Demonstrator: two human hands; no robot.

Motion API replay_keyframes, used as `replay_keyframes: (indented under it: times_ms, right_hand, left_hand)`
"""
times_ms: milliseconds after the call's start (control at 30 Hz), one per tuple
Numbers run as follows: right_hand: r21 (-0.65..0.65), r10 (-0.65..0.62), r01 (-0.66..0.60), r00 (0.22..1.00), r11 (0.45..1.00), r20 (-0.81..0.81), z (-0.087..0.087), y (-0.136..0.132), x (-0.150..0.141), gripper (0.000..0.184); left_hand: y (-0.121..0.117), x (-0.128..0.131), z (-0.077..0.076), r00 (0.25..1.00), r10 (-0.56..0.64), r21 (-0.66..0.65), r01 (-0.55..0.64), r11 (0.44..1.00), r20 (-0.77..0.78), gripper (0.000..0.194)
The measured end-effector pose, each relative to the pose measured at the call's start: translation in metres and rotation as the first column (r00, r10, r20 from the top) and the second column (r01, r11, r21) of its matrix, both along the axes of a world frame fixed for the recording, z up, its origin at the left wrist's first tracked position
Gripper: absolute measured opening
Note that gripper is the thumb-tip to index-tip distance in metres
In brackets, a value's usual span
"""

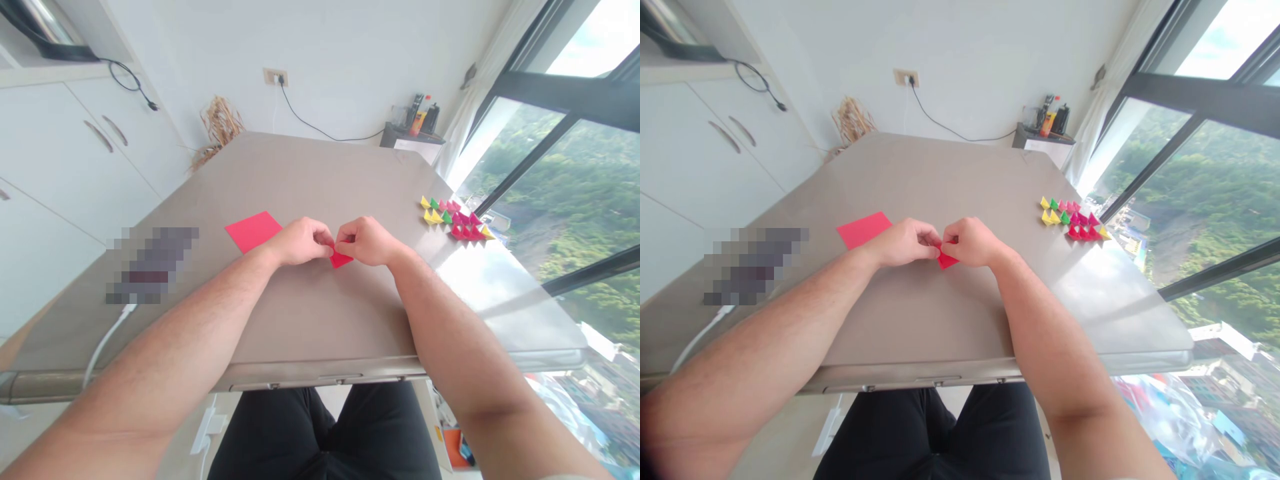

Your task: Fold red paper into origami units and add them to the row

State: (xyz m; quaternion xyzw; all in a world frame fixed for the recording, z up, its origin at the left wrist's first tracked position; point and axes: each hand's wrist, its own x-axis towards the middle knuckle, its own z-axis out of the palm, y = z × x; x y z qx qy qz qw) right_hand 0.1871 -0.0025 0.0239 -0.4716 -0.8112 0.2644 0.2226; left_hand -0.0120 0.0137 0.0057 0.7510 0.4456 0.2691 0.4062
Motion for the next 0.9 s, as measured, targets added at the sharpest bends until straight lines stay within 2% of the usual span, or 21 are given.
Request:
replay_keyframes:
  times_ms: [300, 567, 733, 900]
  right_hand:
    - [-0.086, 0.1, -0.095, 0.993, 0.992, 0.057, 0.007, -0.004, 0.001, 0.011]
    - [-0.074, 0.045, -0.04, 0.997, 0.996, 0.062, 0.005, -0.002, -0.002, 0.012]
    - [-0.087, 0.082, -0.076, 0.994, 0.993, 0.071, 0.006, -0.004, -0.001, 0.012]
    - [-0.065, 0.089, -0.086, 0.995, 0.994, 0.05, 0.007, -0.004, -0.001, 0.012]
  left_hand:
    - [-0.007, 0.0, 0.014, 0.962, -0.149, -0.076, 0.135, 0.988, -0.227, 0.014]
    - [-0.005, 0.001, 0.011, 0.962, -0.071, -0.079, 0.052, 0.996, -0.262, 0.013]
    - [-0.006, 0.001, 0.013, 0.968, -0.1, -0.075, 0.085, 0.994, -0.23, 0.013]
    - [-0.005, -0.001, 0.012, 0.958, -0.095, -0.093, 0.072, 0.993, -0.271, 0.015]
